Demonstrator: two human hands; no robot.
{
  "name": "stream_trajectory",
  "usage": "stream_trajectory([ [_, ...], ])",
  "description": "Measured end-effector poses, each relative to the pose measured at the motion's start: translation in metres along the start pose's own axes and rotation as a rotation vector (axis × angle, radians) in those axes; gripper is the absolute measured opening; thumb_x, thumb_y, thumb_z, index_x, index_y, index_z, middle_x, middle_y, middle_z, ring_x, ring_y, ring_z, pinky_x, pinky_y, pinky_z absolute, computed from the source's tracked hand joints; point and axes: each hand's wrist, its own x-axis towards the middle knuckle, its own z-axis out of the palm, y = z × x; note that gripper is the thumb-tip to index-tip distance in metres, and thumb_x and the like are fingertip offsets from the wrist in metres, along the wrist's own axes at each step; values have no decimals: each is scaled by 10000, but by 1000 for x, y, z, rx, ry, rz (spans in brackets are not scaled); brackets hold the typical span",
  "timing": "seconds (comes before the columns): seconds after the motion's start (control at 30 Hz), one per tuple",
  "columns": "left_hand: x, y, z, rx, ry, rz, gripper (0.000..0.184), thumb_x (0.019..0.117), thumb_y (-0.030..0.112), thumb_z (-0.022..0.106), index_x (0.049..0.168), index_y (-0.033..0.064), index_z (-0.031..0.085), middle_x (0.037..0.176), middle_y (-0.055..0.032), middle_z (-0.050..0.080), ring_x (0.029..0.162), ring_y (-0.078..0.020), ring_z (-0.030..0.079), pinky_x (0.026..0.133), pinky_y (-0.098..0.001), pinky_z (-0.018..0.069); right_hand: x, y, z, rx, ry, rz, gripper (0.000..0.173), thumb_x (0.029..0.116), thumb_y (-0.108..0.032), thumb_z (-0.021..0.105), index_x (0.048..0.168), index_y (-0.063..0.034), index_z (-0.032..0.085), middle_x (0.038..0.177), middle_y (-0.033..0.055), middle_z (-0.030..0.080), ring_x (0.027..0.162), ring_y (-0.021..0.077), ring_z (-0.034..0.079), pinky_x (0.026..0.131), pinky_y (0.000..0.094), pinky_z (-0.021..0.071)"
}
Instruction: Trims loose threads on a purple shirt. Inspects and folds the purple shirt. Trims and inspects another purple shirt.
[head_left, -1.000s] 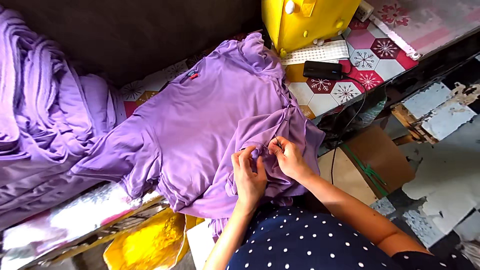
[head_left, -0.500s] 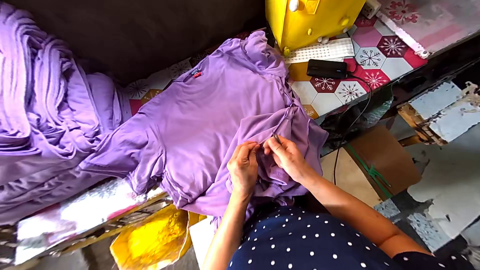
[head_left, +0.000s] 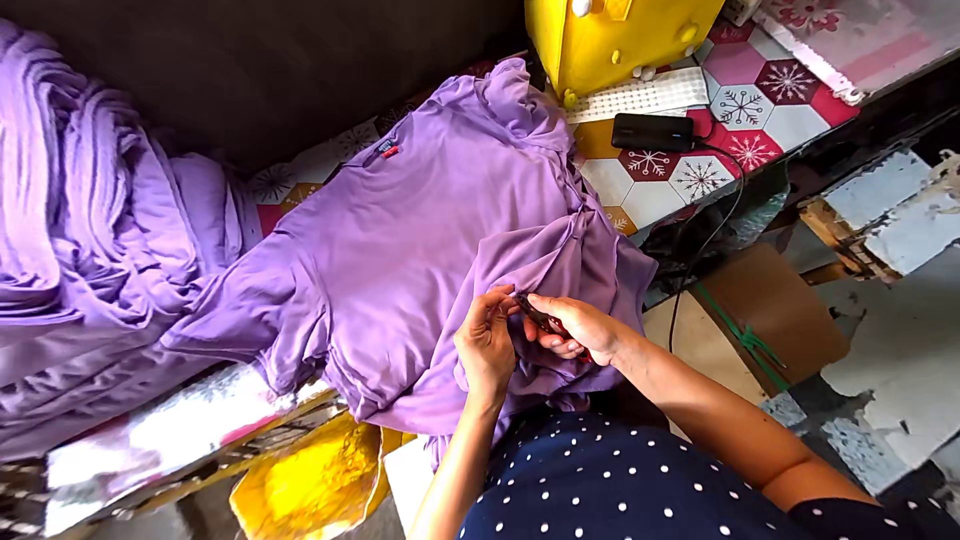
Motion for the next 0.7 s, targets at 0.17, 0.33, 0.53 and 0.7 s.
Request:
stream_trajectory([
  [0.17,0,-2,2,-11,-16,32,110,980,-38,567,985,-22,676,1068,-73,746,949,-125,740,852,-312,628,5,6,-7,191,-35,-41,545,1119,-460,204,887,-117,559,545,-83,401,391,-17,336,382,122,301],
  [0.33,-1,-5,4,1,-31,39,110,963,-52,571,962,-26,677,1062,-90,745,960,-144,741,860,-322,628,12,8,-3,198,89,-42,503,1128,-409,289,779,-130,519,503,-91,319,379,-9,280,381,140,256],
  [0.53,1,17,-71,163,49,-67,139,1009,9,526,1054,-28,652,970,-2,744,857,-90,736,810,-320,636,-14,-2,-4,62,157,-200,513,1129,-371,232,854,-109,577,525,-104,381,396,-35,294,389,122,248],
  [0.7,-24,25,-229,1204,285,-693,373,987,97,550,1274,-137,597,1335,-426,519,1253,-585,511,1040,-690,390,-24,7,-16,-373,532,-458,377,1106,-256,383,863,-88,616,588,-105,408,484,-22,343,484,154,306],
])
